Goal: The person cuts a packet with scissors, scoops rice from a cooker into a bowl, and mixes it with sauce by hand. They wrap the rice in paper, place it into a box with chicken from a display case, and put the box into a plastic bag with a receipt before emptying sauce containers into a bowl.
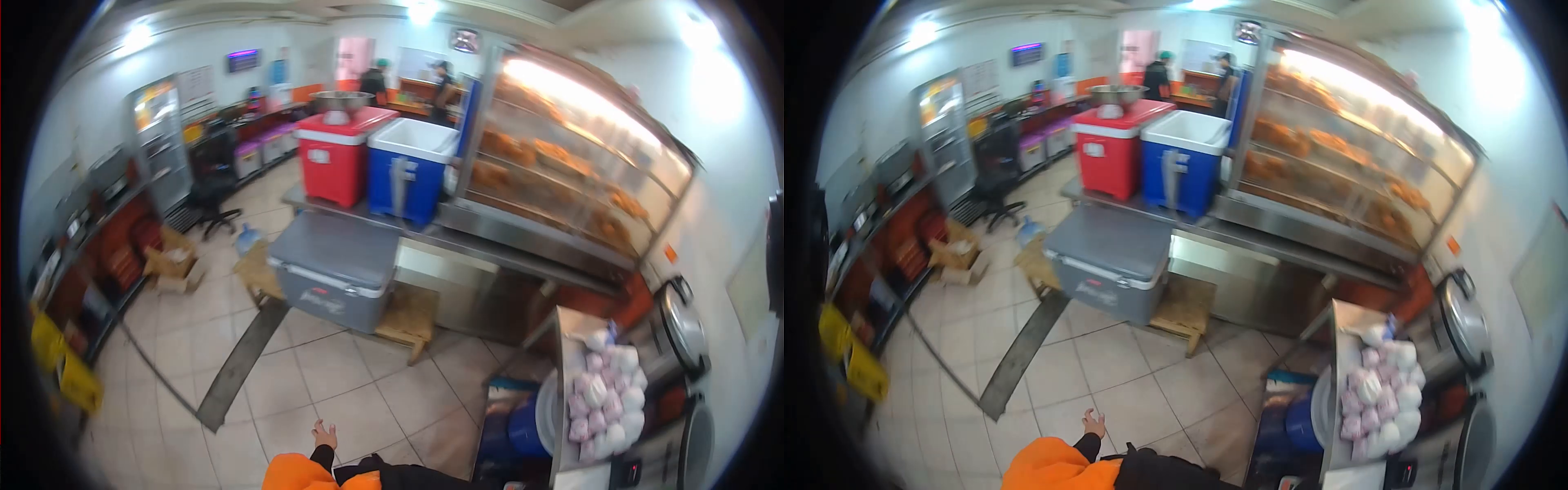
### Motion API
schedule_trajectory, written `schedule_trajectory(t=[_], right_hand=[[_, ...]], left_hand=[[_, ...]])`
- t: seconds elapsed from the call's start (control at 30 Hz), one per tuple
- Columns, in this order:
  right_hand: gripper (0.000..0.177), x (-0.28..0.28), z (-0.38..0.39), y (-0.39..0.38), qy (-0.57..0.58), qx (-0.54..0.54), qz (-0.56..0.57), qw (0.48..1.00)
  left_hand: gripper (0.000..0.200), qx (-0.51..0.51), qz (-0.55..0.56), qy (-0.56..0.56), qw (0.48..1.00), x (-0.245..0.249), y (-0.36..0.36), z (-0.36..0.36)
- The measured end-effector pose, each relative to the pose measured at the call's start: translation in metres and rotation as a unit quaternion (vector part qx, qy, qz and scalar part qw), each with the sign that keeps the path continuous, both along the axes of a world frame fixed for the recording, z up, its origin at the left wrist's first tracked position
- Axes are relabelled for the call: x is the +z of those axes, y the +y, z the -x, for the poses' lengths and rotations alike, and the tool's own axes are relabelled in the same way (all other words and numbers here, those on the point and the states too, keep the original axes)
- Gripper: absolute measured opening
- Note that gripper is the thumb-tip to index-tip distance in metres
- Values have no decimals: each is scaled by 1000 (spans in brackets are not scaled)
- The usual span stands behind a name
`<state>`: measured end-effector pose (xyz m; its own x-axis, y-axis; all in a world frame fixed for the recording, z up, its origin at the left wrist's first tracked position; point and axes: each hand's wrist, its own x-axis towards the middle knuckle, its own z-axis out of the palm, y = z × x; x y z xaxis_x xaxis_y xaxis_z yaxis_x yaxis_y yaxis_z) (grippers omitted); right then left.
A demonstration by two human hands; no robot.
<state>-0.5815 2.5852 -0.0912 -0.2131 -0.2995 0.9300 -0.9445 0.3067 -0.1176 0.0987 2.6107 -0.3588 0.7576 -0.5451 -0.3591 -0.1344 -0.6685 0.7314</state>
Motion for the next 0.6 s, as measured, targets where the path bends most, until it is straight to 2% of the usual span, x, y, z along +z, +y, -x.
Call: schedule_trajectory(t=[0.07,0.1,0.17,0.2,0.27,0.3,0.37,0.47,0.53,0.57,0.6], right_hand=[[53,8,20,-14,12,-94,-3,996],[52,29,17,-26,17,-150,-8,989],[53,104,-2,-51,20,-100,-1,995],[55,137,-7,-66,-2,-79,1,997],[56,173,16,-107,2,-78,29,997],[56,196,18,-127,-2,-86,9,996],[56,222,53,-182,38,-66,0,997],[60,251,102,-278,31,1,-30,999],[62,261,133,-352,56,-11,-74,996],[63,268,145,-392,15,10,-120,993],[64,273,163,-430,32,11,-162,986]], left_hand=[[62,-15,3,6,1000,-1,-22,-5],[62,-72,-6,1,997,-6,-34,-5],[62,-37,1,-32,999,-26,-56,-3],[62,-86,-1,-37,996,-33,-66,2],[57,-88,10,-28,996,-41,-93,17],[57,-117,7,-32,993,-39,-105,27],[56,-163,-22,52,985,-27,-115,50],[60,-150,-61,63,985,-43,-131,80],[64,-100,-97,103,985,22,-154,128],[63,-116,-125,85,982,12,-160,133],[63,-126,-143,71,979,-6,-167,133]])
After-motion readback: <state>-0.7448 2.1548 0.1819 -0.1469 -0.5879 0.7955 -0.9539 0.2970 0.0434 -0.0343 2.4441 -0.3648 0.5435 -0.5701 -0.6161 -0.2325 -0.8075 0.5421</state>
